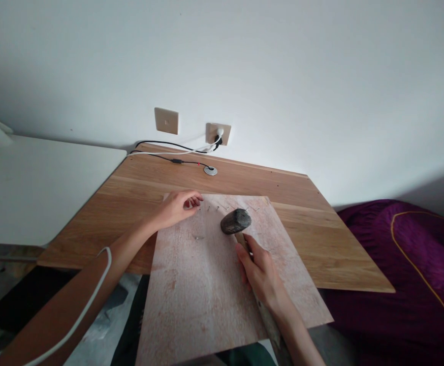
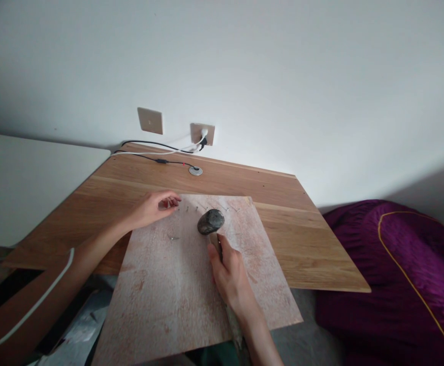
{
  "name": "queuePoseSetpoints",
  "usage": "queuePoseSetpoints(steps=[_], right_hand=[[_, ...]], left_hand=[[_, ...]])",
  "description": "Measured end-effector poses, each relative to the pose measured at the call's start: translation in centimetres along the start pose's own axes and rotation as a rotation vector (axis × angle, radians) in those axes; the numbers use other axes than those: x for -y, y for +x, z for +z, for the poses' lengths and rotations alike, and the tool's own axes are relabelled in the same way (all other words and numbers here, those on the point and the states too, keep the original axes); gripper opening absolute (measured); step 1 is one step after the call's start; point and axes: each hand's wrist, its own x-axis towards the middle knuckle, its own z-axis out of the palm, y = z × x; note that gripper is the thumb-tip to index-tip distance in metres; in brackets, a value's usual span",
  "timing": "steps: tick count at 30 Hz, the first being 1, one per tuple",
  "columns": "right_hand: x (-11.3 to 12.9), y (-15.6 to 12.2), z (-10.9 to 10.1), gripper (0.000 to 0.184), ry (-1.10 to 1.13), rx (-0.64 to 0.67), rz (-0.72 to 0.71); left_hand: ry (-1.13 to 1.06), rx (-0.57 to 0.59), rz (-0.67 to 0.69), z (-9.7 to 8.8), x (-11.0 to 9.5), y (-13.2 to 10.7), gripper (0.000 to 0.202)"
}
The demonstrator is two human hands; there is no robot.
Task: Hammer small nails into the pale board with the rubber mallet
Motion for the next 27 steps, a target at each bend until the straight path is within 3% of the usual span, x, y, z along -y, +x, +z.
queuePoseSetpoints(steps=[17,27], right_hand=[[-0.01,-0.03,0.08,0.043,-0.011,0.012,0.02],[-0.06,0.03,0.06,0.043,-0.026,-0.004,0.012]], left_hand=[[-0.056,0.019,0.0,0.72,-0.5,0.69,0.01],[0.031,0.001,0.017,0.77,-0.43,0.74,0.006]])
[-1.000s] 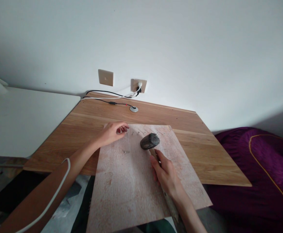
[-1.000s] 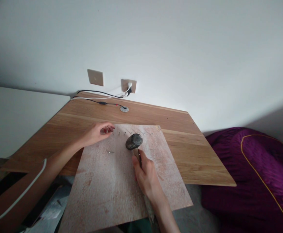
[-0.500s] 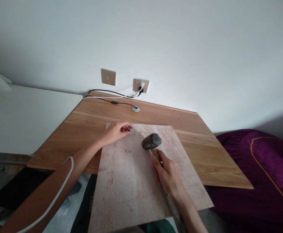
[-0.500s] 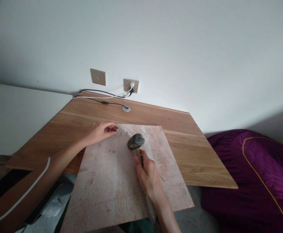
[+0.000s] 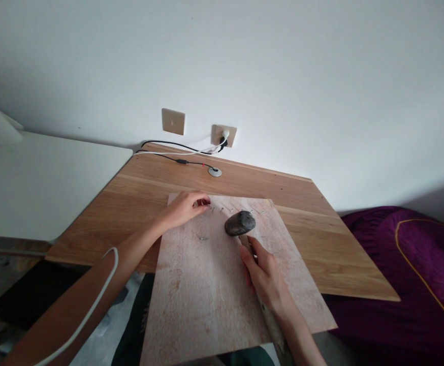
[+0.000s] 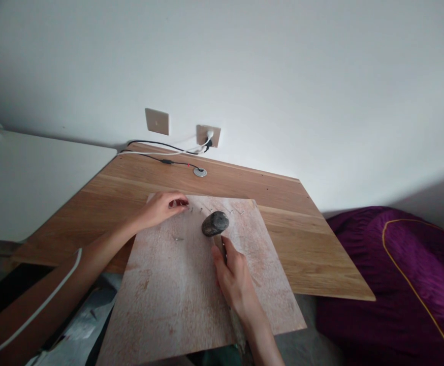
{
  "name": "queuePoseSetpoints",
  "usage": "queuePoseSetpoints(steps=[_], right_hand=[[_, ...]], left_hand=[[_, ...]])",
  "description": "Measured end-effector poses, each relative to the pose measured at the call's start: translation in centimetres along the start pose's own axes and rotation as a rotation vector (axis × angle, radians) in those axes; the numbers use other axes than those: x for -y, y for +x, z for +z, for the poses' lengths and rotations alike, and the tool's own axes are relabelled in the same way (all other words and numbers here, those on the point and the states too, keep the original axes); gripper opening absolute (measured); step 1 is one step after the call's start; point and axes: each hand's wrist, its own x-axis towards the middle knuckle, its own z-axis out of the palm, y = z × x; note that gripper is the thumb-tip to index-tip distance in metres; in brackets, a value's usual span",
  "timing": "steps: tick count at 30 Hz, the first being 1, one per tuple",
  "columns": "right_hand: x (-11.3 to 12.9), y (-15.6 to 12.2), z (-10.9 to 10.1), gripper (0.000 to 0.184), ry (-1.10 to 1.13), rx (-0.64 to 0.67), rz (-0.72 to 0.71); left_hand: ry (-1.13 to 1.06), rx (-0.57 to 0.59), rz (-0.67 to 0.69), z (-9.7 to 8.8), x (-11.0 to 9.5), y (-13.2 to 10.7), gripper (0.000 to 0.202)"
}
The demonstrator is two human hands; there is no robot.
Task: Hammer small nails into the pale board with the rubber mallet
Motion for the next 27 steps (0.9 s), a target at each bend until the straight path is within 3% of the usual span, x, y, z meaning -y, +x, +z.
queuePoseSetpoints(steps=[6,15,20,27], right_hand=[[0.2,-0.1,0.0,0.045,0.035,0.019,0.027],[0.1,0.0,0.0,0.045,-0.014,0.0,-0.014],[0.3,0.2,-0.4,0.051,-0.022,0.083,0.026],[-0.3,1.3,-2.3,0.047,-0.271,0.141,-0.096]], left_hand=[[0.057,-0.047,0.055,-0.7,-0.1,-0.4,0.01],[0.142,0.006,-0.018,-0.8,-0.4,-0.6,0.009],[0.151,-0.009,-0.031,-0.5,-0.1,-0.6,0.007],[0.115,-0.005,-0.007,-0.1,0.3,-0.6,0.006]])
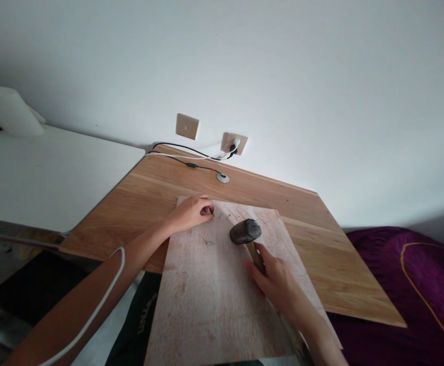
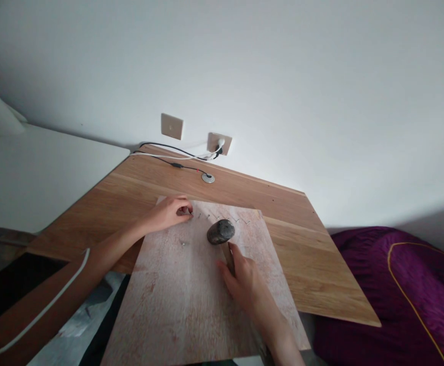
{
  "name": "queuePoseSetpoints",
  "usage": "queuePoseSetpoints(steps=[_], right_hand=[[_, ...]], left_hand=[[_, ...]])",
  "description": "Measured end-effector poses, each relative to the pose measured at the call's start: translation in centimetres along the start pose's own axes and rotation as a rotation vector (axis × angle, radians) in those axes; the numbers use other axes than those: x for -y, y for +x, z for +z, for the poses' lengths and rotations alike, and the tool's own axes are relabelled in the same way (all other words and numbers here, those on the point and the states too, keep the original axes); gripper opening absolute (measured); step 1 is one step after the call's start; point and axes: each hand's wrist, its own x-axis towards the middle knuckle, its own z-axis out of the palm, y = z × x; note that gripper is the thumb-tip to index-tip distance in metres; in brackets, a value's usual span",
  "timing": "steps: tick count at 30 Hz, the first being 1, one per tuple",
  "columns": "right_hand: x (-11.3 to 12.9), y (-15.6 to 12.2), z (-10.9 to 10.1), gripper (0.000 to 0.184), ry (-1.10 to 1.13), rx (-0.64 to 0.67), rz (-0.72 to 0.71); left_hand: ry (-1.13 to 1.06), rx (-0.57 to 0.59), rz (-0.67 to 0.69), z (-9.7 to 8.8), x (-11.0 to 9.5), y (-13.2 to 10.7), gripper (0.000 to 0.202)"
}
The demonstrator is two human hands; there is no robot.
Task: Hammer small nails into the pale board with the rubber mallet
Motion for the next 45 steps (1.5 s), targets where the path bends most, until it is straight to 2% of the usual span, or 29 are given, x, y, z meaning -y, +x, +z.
queuePoseSetpoints(steps=[4,11,18,22,26,31,34,38,42,45], right_hand=[[0.5,0.5,-1.0,0.048,-0.057,-0.004,-0.03],[4.2,2.2,-2.4,0.046,0.064,-0.072,-0.089],[6.3,4.2,-0.8,0.045,0.165,-0.082,-0.116],[6.5,4.9,0.3,0.044,0.149,-0.08,-0.118],[6.2,5.4,0.5,0.045,0.105,-0.014,-0.098],[6.0,4.9,0.2,0.046,0.234,-0.099,-0.078],[5.7,4.0,-0.1,0.046,0.365,-0.054,-0.051],[5.5,3.0,-0.4,0.053,0.528,0.069,-0.018],[6.3,2.6,-0.4,0.061,0.572,-0.039,-0.031],[7.2,2.9,-0.5,0.065,0.551,-0.018,-0.013]], left_hand=[[0.004,0.006,-0.011,0.1,-0.1,0.0,0.007],[0.017,-0.002,-0.027,0.2,0.0,-0.2,0.008],[0.066,0.059,-0.041,-0.2,-0.3,-0.3,0.007],[0.048,0.034,-0.043,-0.2,-0.5,-0.3,0.02],[0.014,0.019,-0.028,-0.1,-0.4,-0.4,0.033],[0.03,0.02,-0.026,-0.1,-0.4,-0.5,0.017],[0.031,0.027,-0.018,-0.2,-0.4,-0.4,0.01],[0.028,0.034,-0.007,-0.2,-0.4,-0.4,0.008],[0.012,0.039,-0.009,-0.1,-0.4,-0.3,0.003],[0.006,0.031,-0.01,-0.1,-0.4,-0.3,0.012]])
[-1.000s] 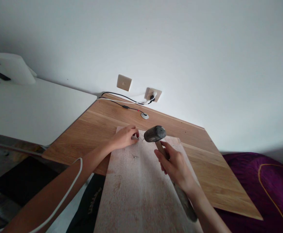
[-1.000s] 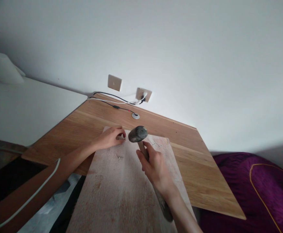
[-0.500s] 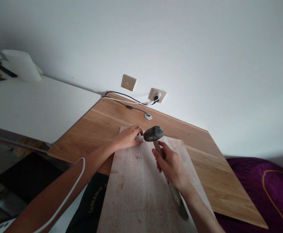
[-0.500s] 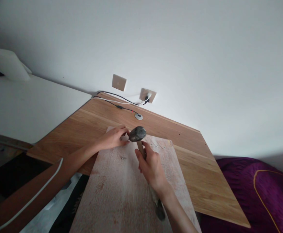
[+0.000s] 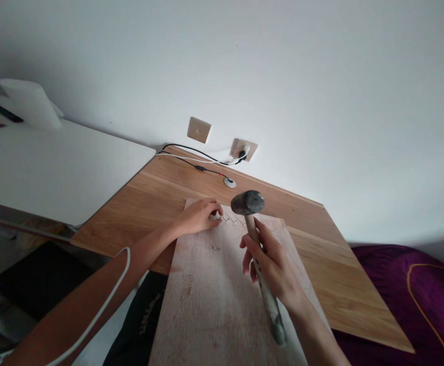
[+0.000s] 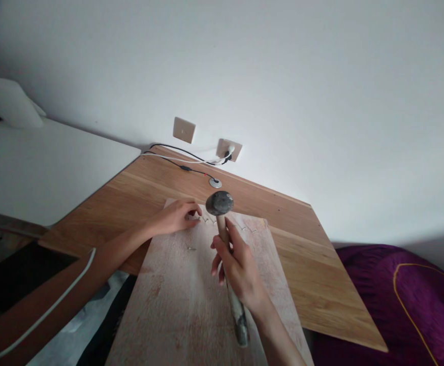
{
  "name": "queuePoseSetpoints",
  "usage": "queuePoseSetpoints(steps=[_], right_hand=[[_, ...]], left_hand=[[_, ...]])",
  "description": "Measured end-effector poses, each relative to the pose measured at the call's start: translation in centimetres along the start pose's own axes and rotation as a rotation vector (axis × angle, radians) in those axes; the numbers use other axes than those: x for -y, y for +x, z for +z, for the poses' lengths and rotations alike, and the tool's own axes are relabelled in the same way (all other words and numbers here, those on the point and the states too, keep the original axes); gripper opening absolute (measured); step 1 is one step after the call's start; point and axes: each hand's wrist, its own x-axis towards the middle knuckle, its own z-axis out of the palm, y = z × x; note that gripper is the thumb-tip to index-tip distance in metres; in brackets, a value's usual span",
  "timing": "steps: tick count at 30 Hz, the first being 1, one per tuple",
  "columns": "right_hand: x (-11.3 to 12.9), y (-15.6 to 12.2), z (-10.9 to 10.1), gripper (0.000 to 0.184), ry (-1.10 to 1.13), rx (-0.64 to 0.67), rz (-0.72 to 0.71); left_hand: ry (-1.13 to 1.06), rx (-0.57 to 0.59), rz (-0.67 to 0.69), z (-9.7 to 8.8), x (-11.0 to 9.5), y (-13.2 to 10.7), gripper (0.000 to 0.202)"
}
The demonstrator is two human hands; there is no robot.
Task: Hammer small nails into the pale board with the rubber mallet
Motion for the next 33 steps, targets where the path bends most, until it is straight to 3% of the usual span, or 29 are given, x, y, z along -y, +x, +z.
queuePoseSetpoints(steps=[4,11,16,19,27,33], right_hand=[[-0.1,0.6,0.8,0.066,0.0,0.037,0.015],[-2.3,1.7,1.8,0.061,-0.033,0.03,0.039],[-1.4,0.8,1.2,0.062,0.006,-0.099,-0.01],[-1.0,0.2,0.7,0.062,0.027,-0.103,0.007],[-1.5,0.0,0.9,0.062,0.059,-0.088,-0.001],[-2.7,0.8,1.6,0.059,-0.032,-0.053,-0.074]], left_hand=[[0.006,-0.02,0.014,-0.1,0.0,-0.1,0.031],[-0.018,-0.033,0.01,0.0,0.2,-0.3,0.04],[-0.003,-0.023,0.007,0.2,0.4,-0.2,0.024],[-0.001,0.008,0.004,0.2,0.3,-0.1,0.009],[-0.04,0.022,0.009,0.1,0.2,0.0,0.004],[-0.039,-0.006,0.013,-0.2,0.2,-0.3,0.048]])
